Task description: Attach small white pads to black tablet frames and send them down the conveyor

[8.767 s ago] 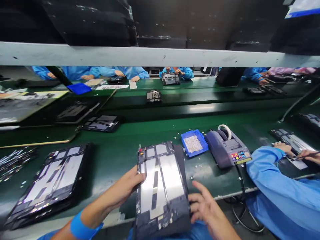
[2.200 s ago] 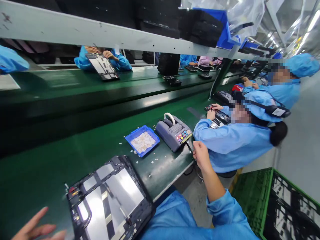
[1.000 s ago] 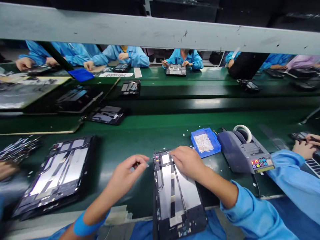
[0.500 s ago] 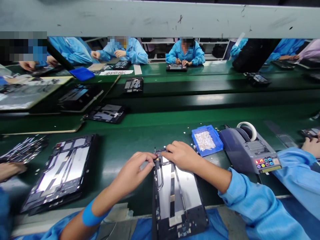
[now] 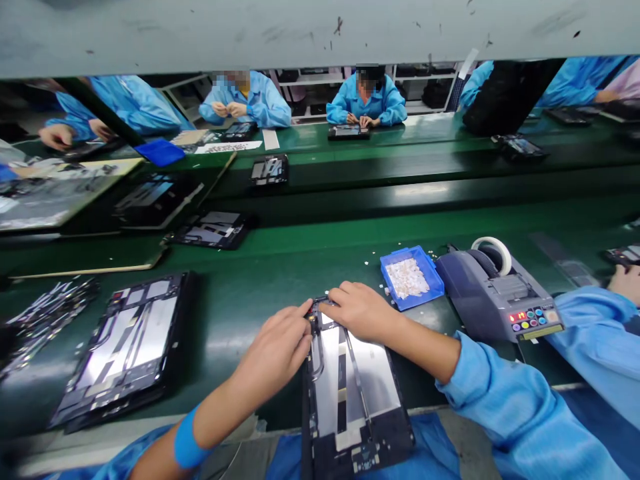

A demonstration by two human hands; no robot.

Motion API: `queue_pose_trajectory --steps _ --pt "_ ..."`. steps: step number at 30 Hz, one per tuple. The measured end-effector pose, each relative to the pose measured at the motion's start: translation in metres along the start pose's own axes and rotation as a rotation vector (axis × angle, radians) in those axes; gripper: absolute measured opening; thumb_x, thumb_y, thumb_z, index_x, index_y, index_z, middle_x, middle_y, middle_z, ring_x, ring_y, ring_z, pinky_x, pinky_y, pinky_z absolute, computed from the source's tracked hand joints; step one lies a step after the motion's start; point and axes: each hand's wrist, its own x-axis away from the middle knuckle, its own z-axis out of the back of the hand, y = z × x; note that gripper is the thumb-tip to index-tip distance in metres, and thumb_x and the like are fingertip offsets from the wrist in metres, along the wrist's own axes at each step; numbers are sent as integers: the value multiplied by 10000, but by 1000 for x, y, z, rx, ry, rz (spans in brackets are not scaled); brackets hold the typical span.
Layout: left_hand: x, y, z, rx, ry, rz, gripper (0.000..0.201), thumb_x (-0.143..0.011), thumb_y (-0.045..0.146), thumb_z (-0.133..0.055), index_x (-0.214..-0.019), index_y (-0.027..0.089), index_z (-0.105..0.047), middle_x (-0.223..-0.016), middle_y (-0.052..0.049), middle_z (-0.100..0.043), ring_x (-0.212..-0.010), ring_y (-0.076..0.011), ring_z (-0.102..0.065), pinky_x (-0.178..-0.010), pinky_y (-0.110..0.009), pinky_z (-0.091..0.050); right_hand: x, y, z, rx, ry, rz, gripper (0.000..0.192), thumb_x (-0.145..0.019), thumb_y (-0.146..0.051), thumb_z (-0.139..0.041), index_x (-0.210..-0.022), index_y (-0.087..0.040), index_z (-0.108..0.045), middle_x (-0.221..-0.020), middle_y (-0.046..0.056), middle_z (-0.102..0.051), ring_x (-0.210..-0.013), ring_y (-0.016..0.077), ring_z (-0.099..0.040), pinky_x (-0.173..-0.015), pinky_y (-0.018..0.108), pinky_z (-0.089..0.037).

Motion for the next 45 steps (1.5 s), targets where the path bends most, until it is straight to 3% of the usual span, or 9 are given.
queue_pose_trajectory --steps 7,12,23,28,33,35,40,45 --pt "1 15 -5 -272 -50 -60 168 -933 133 -542 -1027 124 -680 -1424 -232 -626 -1200 -360 -638 -968 -483 -535 2 -1 -2 1 30 3 312 -1074 -197 -475 -1351 -164 -614 -1023 89 -648 -887 224 -489 -736 352 -385" --pt "0 14 -4 -239 -87 -62 203 -919 107 -520 -1045 123 -678 -1423 -242 -623 -1211 -370 -632 -986 -514 -514 0 -2 1 -3 -30 -15 323 -1071 -203 -477 -1365 -165 -605 -1056 101 -640 -892 227 -490 -713 354 -384" --pt "2 8 -6 -161 -43 -80 218 -948 131 -507 -1095 126 -668 -1400 -234 -641 -1245 -382 -624 -1002 -535 -513 -1 -7 7 22 -104 -12 352 -1076 -204 -443 -1403 -160 -567 -1080 109 -632 -924 240 -490 -739 360 -395" --pt "4 1 0 13 -38 -47 224 -937 113 -494 -1087 161 -653 -1383 -192 -657 -1245 -342 -626 -1031 -516 -503 -3 -8 9 21 -140 -13 302 -1071 -201 -457 -1331 -155 -604 -1073 107 -626 -925 237 -489 -740 361 -399" --pt "-11 -15 14 438 0 172 136 -967 212 -503 -876 221 -603 -1114 -75 -726 -1101 -244 -656 -933 -398 -527 -3 -7 7 18 -138 -4 278 -1072 -208 -464 -1295 -148 -617 -1070 105 -633 -929 236 -497 -743 360 -399" --pt "-23 -21 17 515 -32 222 132 -955 248 -529 -858 221 -616 -1004 -46 -706 -985 -222 -654 -861 -361 -524 -2 -7 6 7 -132 -2 272 -1071 -202 -466 -1288 -148 -619 -1073 108 -634 -928 236 -499 -737 363 -399" --pt "-37 -17 19 362 -162 143 138 -944 213 -524 -854 215 -628 -877 -35 -685 -866 -229 -628 -808 -371 -496 -2 -8 8 1 -140 -9 264 -1066 -197 -468 -1278 -149 -619 -1040 96 -638 -911 238 -503 -729 366 -395" --pt "-7 -3 11 80 -96 23 159 -967 169 -490 -916 193 -639 -1244 -140 -708 -1107 -315 -638 -920 -464 -509 -2 -8 8 -17 -130 -4 282 -1053 -176 -484 -1307 -138 -602 -1078 113 -643 -920 236 -508 -729 359 -393"
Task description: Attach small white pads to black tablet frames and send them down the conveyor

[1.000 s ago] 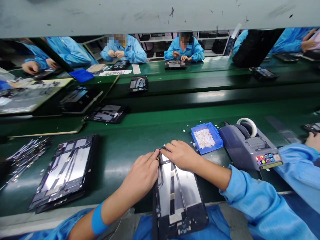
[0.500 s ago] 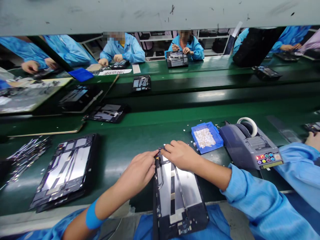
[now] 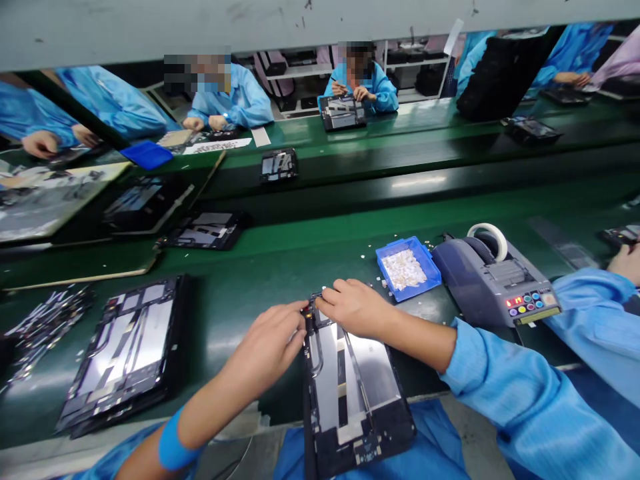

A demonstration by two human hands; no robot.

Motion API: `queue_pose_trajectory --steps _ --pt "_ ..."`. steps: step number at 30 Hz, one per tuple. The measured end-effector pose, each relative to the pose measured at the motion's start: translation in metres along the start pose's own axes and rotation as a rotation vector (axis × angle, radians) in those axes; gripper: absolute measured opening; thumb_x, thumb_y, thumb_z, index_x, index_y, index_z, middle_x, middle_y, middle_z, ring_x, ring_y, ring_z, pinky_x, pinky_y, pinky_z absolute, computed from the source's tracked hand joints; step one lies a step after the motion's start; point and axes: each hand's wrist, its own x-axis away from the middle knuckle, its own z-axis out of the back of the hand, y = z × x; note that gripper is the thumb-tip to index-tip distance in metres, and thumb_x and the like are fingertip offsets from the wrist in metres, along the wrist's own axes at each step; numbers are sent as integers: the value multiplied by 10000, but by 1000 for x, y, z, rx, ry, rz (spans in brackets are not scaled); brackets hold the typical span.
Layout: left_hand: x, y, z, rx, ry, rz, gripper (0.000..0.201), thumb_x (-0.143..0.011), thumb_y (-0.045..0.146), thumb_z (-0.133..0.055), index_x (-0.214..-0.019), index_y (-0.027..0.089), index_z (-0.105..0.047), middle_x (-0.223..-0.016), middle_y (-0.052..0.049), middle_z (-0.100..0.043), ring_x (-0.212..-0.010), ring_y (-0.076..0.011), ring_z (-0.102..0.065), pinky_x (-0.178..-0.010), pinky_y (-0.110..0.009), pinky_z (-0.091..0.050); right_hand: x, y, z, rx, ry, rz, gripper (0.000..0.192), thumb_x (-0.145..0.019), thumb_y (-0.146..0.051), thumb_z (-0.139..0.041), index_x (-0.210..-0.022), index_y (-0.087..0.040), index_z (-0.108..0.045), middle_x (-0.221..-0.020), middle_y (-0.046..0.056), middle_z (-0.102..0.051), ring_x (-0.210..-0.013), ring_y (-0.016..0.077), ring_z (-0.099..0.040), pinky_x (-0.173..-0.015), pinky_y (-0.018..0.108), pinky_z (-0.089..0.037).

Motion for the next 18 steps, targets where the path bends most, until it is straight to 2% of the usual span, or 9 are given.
queue_pose_trajectory --steps 2,4,10,18 --pt "9 2 -6 -52 1 -41 161 -961 144 -495 -947 184 -650 -1367 -155 -662 -1172 -329 -625 -945 -475 -511 0 0 -1 4 -1 -1 286 -1057 -178 -477 -1311 -141 -601 -1074 110 -644 -917 236 -508 -728 361 -392" --pt "11 2 -8 -78 -7 -49 163 -950 127 -503 -970 177 -657 -1399 -160 -644 -1170 -331 -625 -947 -479 -513 0 0 -1 13 -4 -1 285 -1059 -184 -472 -1308 -142 -604 -1065 105 -645 -912 239 -506 -725 366 -392" --pt "1 -1 -1 -48 -40 -25 176 -943 135 -506 -942 203 -669 -1327 -120 -685 -1025 -300 -646 -871 -465 -505 2 -1 -1 21 2 -4 300 -1062 -189 -456 -1322 -140 -599 -1081 116 -649 -914 240 -506 -738 368 -390" --pt "4 -1 0 -12 -47 -28 167 -929 138 -512 -917 203 -665 -1356 -133 -674 -1059 -308 -640 -908 -480 -493 1 -2 -1 36 -11 -4 289 -1059 -187 -463 -1307 -136 -603 -1067 111 -642 -911 245 -504 -722 368 -387"
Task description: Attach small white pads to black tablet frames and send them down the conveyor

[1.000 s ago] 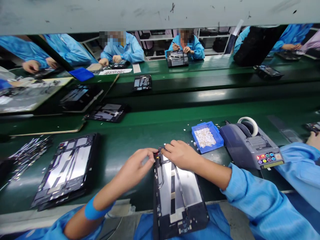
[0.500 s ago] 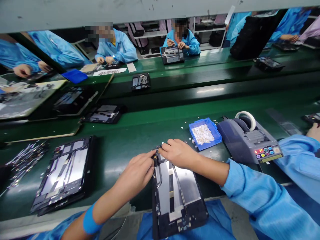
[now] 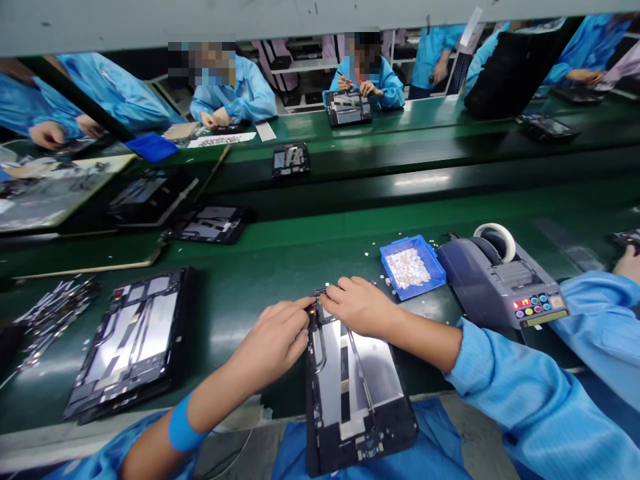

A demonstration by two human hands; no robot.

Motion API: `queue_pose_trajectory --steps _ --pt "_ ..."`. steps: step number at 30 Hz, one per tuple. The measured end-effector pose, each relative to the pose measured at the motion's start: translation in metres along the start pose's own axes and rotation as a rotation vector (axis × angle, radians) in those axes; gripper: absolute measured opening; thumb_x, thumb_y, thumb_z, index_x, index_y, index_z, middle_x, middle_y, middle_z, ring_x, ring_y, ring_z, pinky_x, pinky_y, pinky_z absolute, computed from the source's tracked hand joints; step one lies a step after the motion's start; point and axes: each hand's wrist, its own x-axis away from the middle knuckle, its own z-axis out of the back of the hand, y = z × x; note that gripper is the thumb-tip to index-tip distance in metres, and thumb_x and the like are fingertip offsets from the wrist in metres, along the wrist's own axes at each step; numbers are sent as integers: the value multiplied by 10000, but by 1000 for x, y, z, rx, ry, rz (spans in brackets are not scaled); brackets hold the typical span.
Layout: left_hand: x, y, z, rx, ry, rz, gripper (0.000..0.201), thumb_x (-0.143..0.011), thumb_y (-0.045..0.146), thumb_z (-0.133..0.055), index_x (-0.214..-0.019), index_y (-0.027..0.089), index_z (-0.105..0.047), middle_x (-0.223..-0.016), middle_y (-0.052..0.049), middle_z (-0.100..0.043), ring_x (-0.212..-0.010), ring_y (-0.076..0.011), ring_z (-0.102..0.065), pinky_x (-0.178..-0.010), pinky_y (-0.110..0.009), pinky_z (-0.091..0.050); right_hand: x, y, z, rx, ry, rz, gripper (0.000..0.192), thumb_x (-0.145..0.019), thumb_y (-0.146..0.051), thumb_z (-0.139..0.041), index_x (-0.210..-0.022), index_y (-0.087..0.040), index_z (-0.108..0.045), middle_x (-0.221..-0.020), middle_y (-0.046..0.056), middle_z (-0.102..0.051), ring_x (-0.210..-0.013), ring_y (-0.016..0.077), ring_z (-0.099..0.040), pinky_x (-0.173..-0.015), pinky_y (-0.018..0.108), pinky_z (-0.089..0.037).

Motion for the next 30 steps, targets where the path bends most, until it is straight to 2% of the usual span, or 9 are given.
queue_pose_trajectory --steps 4,8,10,13,20,25,30 --pt "-6 -6 9 127 1 35 153 -927 166 -511 -848 219 -630 -1280 -88 -712 -1059 -288 -627 -907 -453 -488 -2 -1 3 20 -20 0 273 -1056 -183 -475 -1288 -140 -611 -1054 101 -635 -910 247 -495 -713 368 -381" --pt "-22 -19 15 433 39 135 150 -937 234 -514 -829 220 -617 -1023 -48 -716 -974 -225 -634 -865 -366 -497 -1 0 3 -3 -16 -18 261 -1054 -183 -484 -1276 -149 -619 -1061 106 -625 -930 246 -484 -723 358 -372" --pt "-30 -23 13 491 9 193 148 -920 266 -538 -830 212 -642 -904 -34 -670 -875 -209 -626 -790 -338 -492 0 0 2 -6 -10 -28 261 -1056 -186 -480 -1274 -153 -620 -1068 108 -623 -935 247 -477 -728 358 -368" --pt "-41 -25 6 497 -64 242 176 -908 303 -553 -809 201 -657 -830 -26 -624 -787 -202 -597 -717 -328 -461 0 0 1 3 -7 -27 265 -1056 -183 -475 -1276 -152 -620 -1068 105 -624 -929 249 -470 -727 364 -365" --pt "-52 -23 -2 454 -85 294 184 -916 280 -508 -788 204 -616 -790 -28 -606 -819 -225 -582 -710 -337 -413 0 0 1 -14 2 -28 263 -1051 -162 -476 -1272 -141 -616 -1057 106 -623 -911 243 -469 -721 362 -355" --pt "-52 -22 -7 432 -47 303 185 -921 266 -493 -781 207 -599 -768 -24 -581 -800 -226 -566 -706 -344 -400 1 0 1 -9 11 -25 274 -1057 -173 -462 -1283 -138 -613 -1047 102 -629 -909 248 -477 -714 373 -362" --pt "-48 -19 -17 460 48 337 172 -924 253 -493 -791 209 -593 -809 -32 -589 -811 -222 -565 -721 -342 -413 0 1 1 -17 11 -21 269 -1059 -179 -460 -1277 -134 -612 -1048 102 -637 -918 249 -485 -717 374 -373"
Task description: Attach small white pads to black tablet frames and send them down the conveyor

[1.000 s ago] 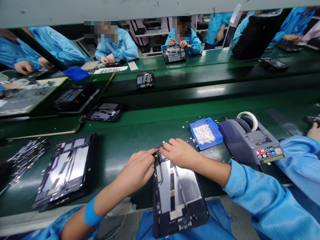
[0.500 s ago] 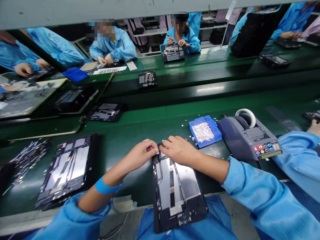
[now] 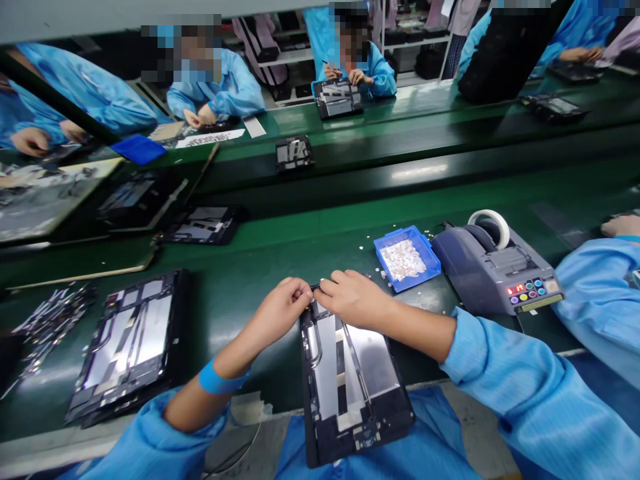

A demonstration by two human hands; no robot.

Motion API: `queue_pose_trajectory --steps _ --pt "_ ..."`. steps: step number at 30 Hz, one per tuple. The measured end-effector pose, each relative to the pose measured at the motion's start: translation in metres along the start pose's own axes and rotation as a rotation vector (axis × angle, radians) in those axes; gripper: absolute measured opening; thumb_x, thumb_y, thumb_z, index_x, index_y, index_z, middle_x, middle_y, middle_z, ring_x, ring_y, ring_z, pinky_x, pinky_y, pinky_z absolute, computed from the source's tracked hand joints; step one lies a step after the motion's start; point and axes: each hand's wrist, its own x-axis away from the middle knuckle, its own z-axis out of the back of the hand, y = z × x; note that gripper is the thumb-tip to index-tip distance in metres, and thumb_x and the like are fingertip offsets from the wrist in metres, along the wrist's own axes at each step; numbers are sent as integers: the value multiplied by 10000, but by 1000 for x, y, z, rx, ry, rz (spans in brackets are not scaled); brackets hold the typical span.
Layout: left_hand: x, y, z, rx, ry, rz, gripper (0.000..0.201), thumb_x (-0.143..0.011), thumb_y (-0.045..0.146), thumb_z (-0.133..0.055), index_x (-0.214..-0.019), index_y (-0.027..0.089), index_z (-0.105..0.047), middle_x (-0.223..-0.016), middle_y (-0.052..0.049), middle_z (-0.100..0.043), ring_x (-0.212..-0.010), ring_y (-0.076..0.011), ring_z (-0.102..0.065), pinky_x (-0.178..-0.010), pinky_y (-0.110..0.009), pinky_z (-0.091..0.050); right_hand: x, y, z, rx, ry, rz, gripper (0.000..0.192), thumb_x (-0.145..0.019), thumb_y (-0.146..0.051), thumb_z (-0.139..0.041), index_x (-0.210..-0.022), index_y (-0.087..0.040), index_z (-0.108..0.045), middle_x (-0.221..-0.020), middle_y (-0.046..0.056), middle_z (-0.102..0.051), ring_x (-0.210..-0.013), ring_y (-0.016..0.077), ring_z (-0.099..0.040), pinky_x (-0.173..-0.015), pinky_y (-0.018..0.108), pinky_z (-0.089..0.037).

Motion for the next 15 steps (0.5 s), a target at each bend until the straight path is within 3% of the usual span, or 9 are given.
queue_pose_trajectory --steps 11,15 --pt "2 -2 -6 0 71 -15 169 -932 240 -509 -790 211 -595 -818 -31 -589 -828 -225 -570 -727 -337 -419 -1 1 -1 -2 4 8 261 -1065 -175 -449 -1264 -133 -613 -1027 96 -639 -906 245 -489 -701 374 -364" --pt "2 -2 -1 69 17 15 165 -920 245 -508 -794 207 -608 -797 -25 -575 -807 -220 -568 -714 -337 -424 -1 1 -1 -5 4 7 248 -1061 -183 -462 -1245 -135 -622 -1019 87 -638 -899 248 -486 -694 374 -360"
